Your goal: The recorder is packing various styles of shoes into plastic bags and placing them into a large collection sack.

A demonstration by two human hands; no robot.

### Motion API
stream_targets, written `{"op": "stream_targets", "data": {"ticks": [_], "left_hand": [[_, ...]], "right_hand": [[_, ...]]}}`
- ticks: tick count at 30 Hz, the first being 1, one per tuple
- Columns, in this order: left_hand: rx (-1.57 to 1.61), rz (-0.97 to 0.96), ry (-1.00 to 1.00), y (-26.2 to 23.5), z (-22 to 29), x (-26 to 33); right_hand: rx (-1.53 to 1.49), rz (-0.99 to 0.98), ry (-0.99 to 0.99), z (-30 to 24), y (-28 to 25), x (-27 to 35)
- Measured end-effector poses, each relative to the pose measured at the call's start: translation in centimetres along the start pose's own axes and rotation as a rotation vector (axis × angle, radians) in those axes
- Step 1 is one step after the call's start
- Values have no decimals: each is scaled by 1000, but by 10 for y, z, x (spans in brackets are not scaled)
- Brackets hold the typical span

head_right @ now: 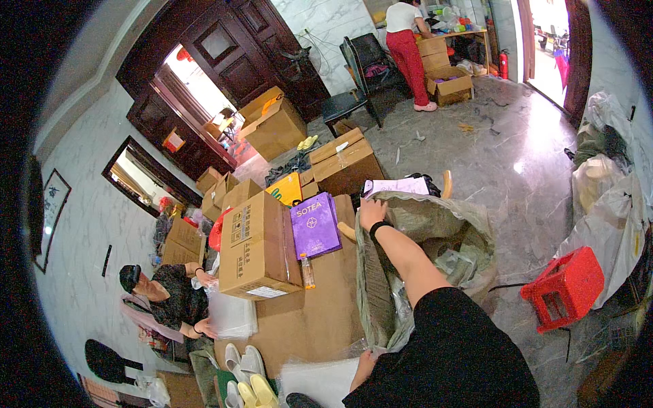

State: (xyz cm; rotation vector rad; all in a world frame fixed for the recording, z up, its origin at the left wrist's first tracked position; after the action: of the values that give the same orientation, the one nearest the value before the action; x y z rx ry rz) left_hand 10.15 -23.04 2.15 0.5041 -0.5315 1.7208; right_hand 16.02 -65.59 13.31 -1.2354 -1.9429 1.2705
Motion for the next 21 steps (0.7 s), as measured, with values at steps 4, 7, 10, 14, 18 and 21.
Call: {"op": "stream_targets", "data": {"ticks": [4, 7, 10, 14, 18, 21], "left_hand": [[125, 26, -52, 8, 29, 18], [131, 65, -84, 8, 34, 21], [24, 125, -67, 4, 32, 19], [174, 134, -115, 12, 46, 26], [432, 66, 38, 12, 23, 12], [470, 127, 75, 19, 30, 19]], "right_hand": [[-23, -602, -30, 14, 51, 30], [-10, -509, -108, 24, 47, 52], [-63, -410, -203, 28, 34, 80], [43, -546, -359, 20, 27, 144], [120, -1340, -626, 25, 54, 264], [266, -1433, -610, 41, 35, 317]]}}
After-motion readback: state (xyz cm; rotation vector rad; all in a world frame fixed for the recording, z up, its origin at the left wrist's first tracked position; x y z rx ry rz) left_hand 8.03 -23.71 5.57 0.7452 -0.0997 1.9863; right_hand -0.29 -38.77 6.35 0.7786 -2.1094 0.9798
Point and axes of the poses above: each hand's wrist, its own x-axis away from the middle knuckle, its own y-axis out of the palm, z = x × y, the point moved 5 cm from there along -x, towards the middle knuckle, and after that the axes turned 8 degrees about -z, right-handed, at the moved point
